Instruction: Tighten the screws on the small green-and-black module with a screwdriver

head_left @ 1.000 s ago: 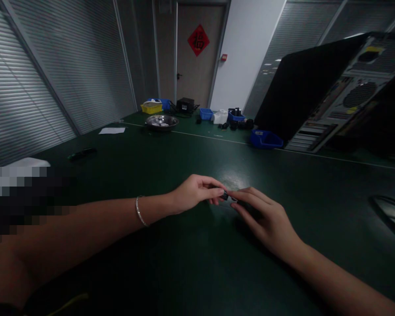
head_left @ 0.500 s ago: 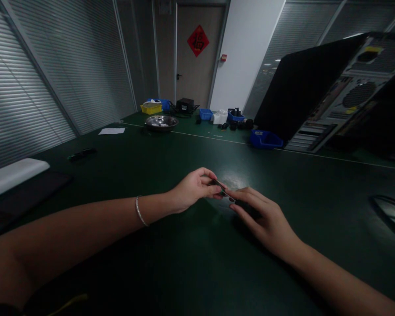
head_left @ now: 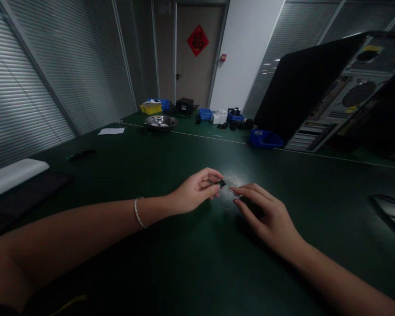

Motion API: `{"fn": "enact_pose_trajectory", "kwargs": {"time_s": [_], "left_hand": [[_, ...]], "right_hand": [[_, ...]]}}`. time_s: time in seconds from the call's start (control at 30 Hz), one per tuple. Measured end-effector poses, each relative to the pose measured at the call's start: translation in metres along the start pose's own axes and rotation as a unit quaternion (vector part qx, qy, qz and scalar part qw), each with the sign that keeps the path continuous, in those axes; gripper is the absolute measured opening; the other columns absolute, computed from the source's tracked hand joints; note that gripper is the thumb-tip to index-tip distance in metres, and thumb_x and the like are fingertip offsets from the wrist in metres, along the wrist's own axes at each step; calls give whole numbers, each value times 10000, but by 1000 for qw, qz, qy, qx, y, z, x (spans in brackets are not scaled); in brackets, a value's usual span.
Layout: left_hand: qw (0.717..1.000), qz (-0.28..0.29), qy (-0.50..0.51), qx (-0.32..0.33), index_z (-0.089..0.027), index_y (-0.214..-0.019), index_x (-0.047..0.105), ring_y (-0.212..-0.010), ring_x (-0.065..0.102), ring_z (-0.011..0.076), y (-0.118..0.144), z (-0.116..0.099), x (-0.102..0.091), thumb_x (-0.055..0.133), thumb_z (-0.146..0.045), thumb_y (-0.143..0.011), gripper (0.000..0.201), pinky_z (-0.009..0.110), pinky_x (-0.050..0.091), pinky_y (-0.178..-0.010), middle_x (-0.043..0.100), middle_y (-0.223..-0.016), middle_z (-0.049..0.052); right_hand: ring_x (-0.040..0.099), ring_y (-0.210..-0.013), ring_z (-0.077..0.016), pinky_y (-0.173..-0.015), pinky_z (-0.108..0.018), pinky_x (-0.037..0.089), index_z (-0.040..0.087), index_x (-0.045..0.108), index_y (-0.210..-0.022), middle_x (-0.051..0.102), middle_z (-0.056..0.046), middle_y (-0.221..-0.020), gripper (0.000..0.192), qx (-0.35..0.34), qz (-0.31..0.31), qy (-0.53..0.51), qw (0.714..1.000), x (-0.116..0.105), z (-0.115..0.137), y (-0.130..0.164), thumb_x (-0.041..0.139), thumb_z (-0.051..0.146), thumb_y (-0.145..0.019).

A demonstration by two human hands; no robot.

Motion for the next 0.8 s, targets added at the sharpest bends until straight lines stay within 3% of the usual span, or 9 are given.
{"fn": "enact_pose_trajectory", "kwargs": {"time_s": [0.33,0.57,0.8], "left_hand": [[993,33,-104,49,-187,-1135,658,-824,571,122,2,-4,0,499,-256,-936,264,265,491,-754,566,-1094,63],[976,34,-183,110,-192,-1132,668,-966,594,165,6,-10,2,614,-187,-874,264,287,480,-839,622,-1057,62],[991,35,-90,88,-174,-1078,701,-896,633,149,5,-6,2,632,-141,-846,244,277,522,-804,652,-1037,65]], "right_hand": [[634,-924,-223,-775,-360,556,241,616,-1167,602,-82,-1081,257,16,20,11,1000,3,-5,1,515,232,-931],[645,-897,-218,-764,-360,561,229,627,-1124,609,-86,-1062,227,17,39,12,999,2,-3,0,504,230,-933],[628,-879,-206,-761,-349,528,227,613,-1117,622,-63,-983,207,14,46,-30,998,3,-3,0,504,220,-941]]}}
Point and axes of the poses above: each hand's wrist, its own y-axis away from the middle knuckle, its own x-axis out of the palm, z = x × y, the point moved 3 cm from there along -y, towards the middle knuckle
